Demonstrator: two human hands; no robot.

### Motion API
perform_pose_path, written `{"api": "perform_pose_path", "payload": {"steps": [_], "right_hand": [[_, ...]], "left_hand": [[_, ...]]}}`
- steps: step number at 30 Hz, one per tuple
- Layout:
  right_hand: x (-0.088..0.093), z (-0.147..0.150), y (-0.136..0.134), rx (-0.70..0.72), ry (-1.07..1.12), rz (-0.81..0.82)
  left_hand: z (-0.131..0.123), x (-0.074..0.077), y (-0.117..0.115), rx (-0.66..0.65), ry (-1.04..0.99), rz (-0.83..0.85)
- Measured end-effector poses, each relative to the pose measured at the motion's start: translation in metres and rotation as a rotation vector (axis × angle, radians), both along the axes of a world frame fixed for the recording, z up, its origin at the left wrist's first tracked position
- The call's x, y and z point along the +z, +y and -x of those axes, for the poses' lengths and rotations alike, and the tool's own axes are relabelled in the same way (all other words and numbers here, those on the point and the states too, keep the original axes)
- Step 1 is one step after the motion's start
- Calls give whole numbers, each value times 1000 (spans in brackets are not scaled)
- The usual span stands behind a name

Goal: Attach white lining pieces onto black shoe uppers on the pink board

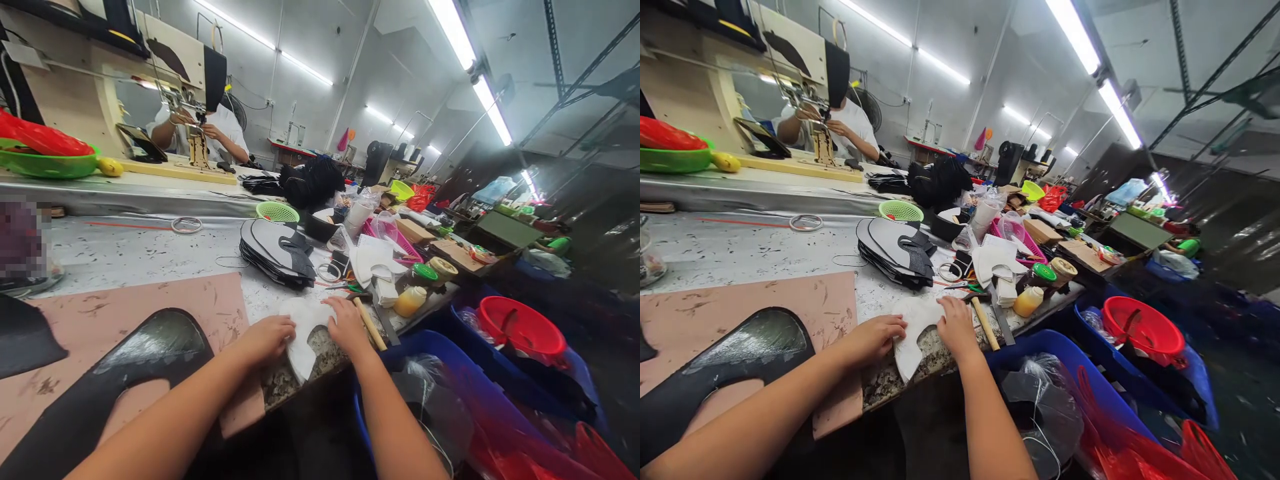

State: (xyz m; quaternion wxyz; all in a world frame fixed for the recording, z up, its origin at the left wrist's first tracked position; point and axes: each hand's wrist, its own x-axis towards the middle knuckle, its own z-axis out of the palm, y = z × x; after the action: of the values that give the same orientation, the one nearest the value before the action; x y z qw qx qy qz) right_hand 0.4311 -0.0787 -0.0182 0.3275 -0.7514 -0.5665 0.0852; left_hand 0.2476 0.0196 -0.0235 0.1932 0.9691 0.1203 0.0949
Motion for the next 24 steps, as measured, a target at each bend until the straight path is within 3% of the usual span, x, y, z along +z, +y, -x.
{"api": "perform_pose_path", "payload": {"steps": [4,6,10,15,24], "right_hand": [[1,44,-28,274,-33,3],[1,56,-39,334,-30,19],[0,58,-50,287,-24,9],[-2,52,-40,173,48,-135],[-15,55,-39,-80,219,-224]], "left_hand": [[0,4,-1,0,39,-5],[1,8,-2,3,70,-6],[5,15,-5,-7,124,-5],[7,19,-9,-17,153,-1],[-5,9,-12,130,188,-20]]}}
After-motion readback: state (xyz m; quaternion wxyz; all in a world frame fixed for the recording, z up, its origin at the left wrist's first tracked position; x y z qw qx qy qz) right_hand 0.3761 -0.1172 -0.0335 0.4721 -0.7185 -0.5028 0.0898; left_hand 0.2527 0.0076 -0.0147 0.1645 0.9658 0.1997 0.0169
